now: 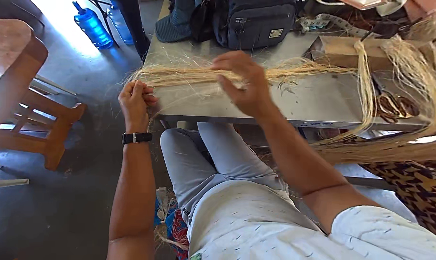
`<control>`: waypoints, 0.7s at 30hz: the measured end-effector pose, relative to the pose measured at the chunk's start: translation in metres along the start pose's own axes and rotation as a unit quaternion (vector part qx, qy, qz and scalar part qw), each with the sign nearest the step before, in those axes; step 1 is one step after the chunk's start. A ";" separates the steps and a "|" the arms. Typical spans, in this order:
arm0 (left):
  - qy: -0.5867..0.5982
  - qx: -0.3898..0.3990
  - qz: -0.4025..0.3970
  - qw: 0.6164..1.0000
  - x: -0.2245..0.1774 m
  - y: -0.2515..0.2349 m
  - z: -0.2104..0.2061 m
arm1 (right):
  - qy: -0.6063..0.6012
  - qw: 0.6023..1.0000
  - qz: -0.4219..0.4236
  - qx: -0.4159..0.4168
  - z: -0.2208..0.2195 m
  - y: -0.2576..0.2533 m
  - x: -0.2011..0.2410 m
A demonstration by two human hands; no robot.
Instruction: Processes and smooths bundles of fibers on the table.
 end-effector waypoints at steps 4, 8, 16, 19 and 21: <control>0.070 0.002 0.029 0.997 0.000 -0.001 0.003 | 0.077 0.989 -0.124 0.029 0.061 0.031 -0.036; 0.129 -0.018 0.054 0.990 -0.005 -0.002 0.005 | 0.231 0.888 -0.364 0.163 0.079 0.085 -0.102; 0.221 -0.107 0.047 0.968 -0.027 0.000 0.059 | 0.266 0.843 -0.427 0.191 0.069 0.122 -0.137; 0.188 -0.107 0.002 0.976 -0.037 0.013 0.132 | 0.263 0.843 -0.431 0.189 0.069 0.123 -0.137; 0.148 -0.107 -0.051 0.982 -0.052 0.018 0.191 | 0.259 0.842 -0.434 0.191 0.069 0.123 -0.137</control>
Point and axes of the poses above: each hand's wrist, its own y-axis away from the middle knuckle, its own z-axis out of the back of the hand, x = y × z, the point moved 3 cm from there along -y, towards the middle knuckle, and after that the axes turned 4 degrees about x, right-handed, at the moved point
